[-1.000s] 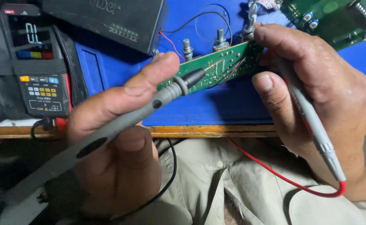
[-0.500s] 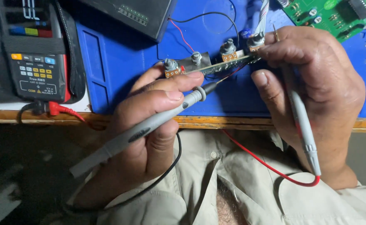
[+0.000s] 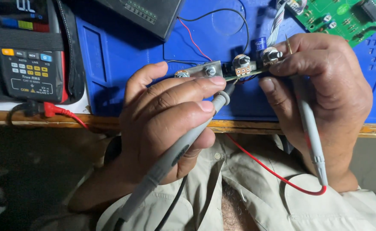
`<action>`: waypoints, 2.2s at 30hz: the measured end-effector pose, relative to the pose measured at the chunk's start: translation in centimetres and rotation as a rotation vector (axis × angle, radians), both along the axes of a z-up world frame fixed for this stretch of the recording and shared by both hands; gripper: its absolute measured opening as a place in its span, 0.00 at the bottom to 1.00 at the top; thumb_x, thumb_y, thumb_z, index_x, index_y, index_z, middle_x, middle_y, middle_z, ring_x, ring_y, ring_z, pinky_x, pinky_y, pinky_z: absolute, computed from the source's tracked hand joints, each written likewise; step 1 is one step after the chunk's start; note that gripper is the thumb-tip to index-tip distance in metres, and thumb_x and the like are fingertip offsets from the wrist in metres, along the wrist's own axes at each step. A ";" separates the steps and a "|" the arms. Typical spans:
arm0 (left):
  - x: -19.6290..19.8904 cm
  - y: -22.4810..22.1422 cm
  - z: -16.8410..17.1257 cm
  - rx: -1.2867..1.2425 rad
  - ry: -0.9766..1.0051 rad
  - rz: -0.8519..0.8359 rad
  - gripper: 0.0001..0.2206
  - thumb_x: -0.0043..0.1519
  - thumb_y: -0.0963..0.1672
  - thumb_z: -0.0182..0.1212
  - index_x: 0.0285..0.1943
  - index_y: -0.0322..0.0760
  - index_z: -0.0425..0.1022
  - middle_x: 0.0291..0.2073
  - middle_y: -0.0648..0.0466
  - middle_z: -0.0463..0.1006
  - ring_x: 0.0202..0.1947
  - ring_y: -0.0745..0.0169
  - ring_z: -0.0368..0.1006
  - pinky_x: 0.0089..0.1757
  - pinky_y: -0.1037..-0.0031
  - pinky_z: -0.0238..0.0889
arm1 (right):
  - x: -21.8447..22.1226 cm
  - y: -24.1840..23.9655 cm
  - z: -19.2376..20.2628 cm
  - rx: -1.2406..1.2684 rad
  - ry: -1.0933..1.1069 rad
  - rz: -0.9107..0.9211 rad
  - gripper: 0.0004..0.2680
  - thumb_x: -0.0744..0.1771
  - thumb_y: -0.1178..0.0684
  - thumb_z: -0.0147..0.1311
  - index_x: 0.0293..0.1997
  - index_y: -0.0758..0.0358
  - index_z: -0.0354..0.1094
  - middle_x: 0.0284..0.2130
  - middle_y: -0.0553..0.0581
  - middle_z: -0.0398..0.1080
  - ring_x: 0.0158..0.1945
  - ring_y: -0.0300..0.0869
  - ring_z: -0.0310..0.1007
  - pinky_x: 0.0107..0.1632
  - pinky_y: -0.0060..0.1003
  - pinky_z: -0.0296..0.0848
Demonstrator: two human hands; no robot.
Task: Testing electronic components on a circuit board using a digital multimeter and probes.
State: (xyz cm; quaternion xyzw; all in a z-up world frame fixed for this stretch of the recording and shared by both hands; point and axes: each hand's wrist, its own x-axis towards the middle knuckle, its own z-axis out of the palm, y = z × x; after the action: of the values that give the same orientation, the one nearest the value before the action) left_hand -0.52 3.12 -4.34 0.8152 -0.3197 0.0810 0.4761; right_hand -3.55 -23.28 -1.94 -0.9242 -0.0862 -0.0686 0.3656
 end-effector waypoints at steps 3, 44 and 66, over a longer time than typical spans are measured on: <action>0.1 -0.2 0.3 0.004 -0.006 0.007 0.13 0.85 0.52 0.44 0.63 0.42 0.68 0.65 0.41 0.90 0.63 0.36 0.97 0.74 0.34 0.67 | 0.1 -0.2 -0.2 0.000 -0.018 0.009 0.07 0.83 0.67 0.68 0.57 0.75 0.72 0.58 0.75 0.76 0.66 0.66 0.78 0.76 0.59 0.74; 2.5 -3.4 1.2 -0.069 -0.002 -0.058 0.12 0.88 0.45 0.53 0.68 0.31 0.79 0.63 0.40 0.92 0.60 0.38 0.98 0.62 0.50 0.90 | -2.6 -2.1 -1.2 0.229 -0.089 -0.047 0.24 0.82 0.45 0.43 0.73 0.93 0.62 0.53 0.89 0.79 0.54 0.69 0.89 0.61 0.52 0.81; 2.8 -2.8 0.7 -0.098 -0.039 -0.125 0.08 0.86 0.40 0.69 0.69 0.28 0.78 0.64 0.38 0.91 0.64 0.35 0.97 0.67 0.49 0.89 | 1.6 0.0 0.3 0.181 -0.146 0.233 0.20 0.80 0.52 0.41 0.55 0.92 0.73 0.29 0.64 0.69 0.24 0.45 0.58 0.35 0.49 0.55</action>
State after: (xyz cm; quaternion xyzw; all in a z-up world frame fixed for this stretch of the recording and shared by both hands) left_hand 2.30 0.32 -3.60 0.7678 -0.3748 0.0827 0.5130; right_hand -1.93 -23.28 -1.62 -0.8638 -0.2125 -0.1003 0.4457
